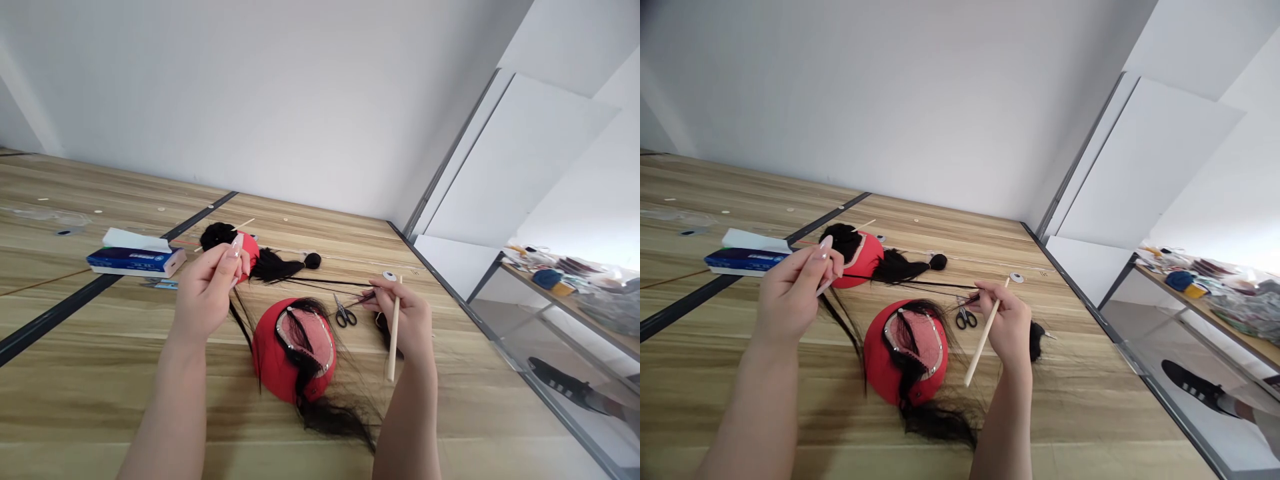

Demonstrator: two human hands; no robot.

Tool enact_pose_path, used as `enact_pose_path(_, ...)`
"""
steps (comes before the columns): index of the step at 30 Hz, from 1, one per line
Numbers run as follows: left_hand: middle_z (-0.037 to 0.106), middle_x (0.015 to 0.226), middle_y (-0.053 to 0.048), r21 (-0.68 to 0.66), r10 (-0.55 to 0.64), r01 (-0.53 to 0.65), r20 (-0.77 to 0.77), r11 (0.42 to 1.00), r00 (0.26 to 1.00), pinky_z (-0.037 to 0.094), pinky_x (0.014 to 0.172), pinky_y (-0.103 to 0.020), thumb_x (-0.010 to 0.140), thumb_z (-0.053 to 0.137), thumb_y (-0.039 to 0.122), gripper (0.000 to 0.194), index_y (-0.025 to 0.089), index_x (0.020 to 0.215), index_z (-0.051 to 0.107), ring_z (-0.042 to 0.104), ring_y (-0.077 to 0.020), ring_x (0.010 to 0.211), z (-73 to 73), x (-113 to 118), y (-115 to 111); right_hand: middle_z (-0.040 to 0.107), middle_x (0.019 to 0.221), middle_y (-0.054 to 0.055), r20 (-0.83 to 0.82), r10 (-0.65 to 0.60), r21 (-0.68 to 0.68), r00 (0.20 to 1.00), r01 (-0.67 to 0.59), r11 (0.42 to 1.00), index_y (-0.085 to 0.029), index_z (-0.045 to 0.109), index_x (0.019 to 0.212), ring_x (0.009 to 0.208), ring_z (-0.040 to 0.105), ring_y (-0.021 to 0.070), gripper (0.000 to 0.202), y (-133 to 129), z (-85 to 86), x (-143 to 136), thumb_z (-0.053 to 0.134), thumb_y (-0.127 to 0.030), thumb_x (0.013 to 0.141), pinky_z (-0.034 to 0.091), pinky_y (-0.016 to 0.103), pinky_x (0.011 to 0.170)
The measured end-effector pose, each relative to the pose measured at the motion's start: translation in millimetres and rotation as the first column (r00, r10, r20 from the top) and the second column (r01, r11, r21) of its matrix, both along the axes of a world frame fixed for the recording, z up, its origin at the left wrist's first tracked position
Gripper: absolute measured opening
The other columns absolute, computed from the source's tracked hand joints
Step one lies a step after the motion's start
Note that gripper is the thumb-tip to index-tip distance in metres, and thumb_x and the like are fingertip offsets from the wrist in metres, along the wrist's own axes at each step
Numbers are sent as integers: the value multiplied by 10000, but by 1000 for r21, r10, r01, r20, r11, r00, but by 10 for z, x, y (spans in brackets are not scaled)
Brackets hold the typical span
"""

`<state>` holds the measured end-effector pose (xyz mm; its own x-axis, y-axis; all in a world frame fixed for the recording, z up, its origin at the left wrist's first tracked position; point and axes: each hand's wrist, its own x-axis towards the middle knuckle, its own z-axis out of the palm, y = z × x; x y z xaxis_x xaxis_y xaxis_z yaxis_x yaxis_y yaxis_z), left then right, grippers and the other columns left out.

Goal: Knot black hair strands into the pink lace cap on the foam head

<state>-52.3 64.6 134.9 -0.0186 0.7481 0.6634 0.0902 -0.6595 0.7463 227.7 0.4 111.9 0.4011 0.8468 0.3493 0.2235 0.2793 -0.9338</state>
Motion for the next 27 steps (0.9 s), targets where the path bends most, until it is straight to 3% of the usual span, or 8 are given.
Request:
enact_pose_path(5, 525, 697, -11, 73, 141, -132, -132, 989, 981, 320, 594, -299, 981, 437, 368, 372, 198, 652, 473, 412, -138, 598, -2, -9, 13, 764, 808, 84, 11, -4, -23, 1000, 4, 1000, -187, 739, 923, 742, 759, 273, 230, 37, -38, 38, 684, -372, 798, 651, 413, 721)
enact_pose_path(9, 555, 707, -18, 168, 315, -278, -264, 946, 912, 370, 659, -304, 976, 416, 311, 347, 203, 648, 448, 488, -154, 658, -18, -36, 50, 769, 829, 98, 28, -10, -38, 1000, 11, 999, -170, 733, 956, 738, 761, 271, 271, 22, -49, 90, 680, -389, 804, 646, 409, 730)
enact_pose_path(13, 566, 715, -20, 270, 460, -382, -361, 884, 811, 392, 716, -324, 974, 394, 290, 325, 212, 670, 478, 527, -173, 702, -32, -141, 99, 773, 873, 116, 49, -26, -86, 998, 30, 996, -163, 732, 984, 797, 759, 277, 311, 4, -104, 237, 669, -415, 813, 640, 413, 748)
enact_pose_path(18, 523, 704, -37, 331, 628, -535, -455, 777, 631, 351, 742, -370, 934, 450, 283, 277, 232, 668, 509, 497, -230, 775, -45, -330, 166, 759, 1045, 139, 228, -5, -224, 974, 57, 973, -187, 733, 1062, 794, 752, 283, 372, -22, -160, 422, 734, -408, 762, 628, 421, 736)
enact_pose_path(20, 535, 707, -37, 280, 571, -499, -452, 820, 685, 365, 771, -386, 931, 457, 291, 285, 234, 655, 505, 511, -240, 796, -33, -311, 158, 733, 1132, 147, 219, 12, -225, 976, 39, 974, -191, 725, 1088, 778, 752, 282, 413, -34, -113, 368, 761, -410, 740, 628, 410, 708)
enact_pose_path(23, 614, 888, -44, 132, 230, -196, -356, 972, 906, 414, 858, -373, 956, 434, 291, 305, 222, 669, 508, 565, -224, 928, 8, -110, 70, 674, 1255, 147, 139, 87, -173, 986, -62, 983, -197, 681, 1169, 751, 747, 251, 509, -44, 19, 71, 793, -399, 716, 630, 385, 683)
enact_pose_path(25, 608, 1104, -63, 61, 20, -2, -303, 998, 953, 414, 941, -346, 972, 427, 280, 336, 196, 656, 504, 557, -213, 1088, 36, 97, -23, 624, 1333, 137, 79, 221, -133, 972, -210, 969, -227, 615, 1264, 701, 733, 207, 627, -35, 88, -223, 822, -371, 690, 631, 357, 654)
enact_pose_path(27, 552, 1290, -73, -11, -201, 208, -312, 978, 929, 353, 1067, -334, 979, 436, 287, 367, 180, 632, 489, 448, -229, 1298, 52, 299, -120, 655, 1288, 120, 25, 384, -100, 923, -380, 920, -256, 552, 1327, 657, 715, 183, 719, -8, 101, -513, 839, -346, 674, 628, 341, 624)
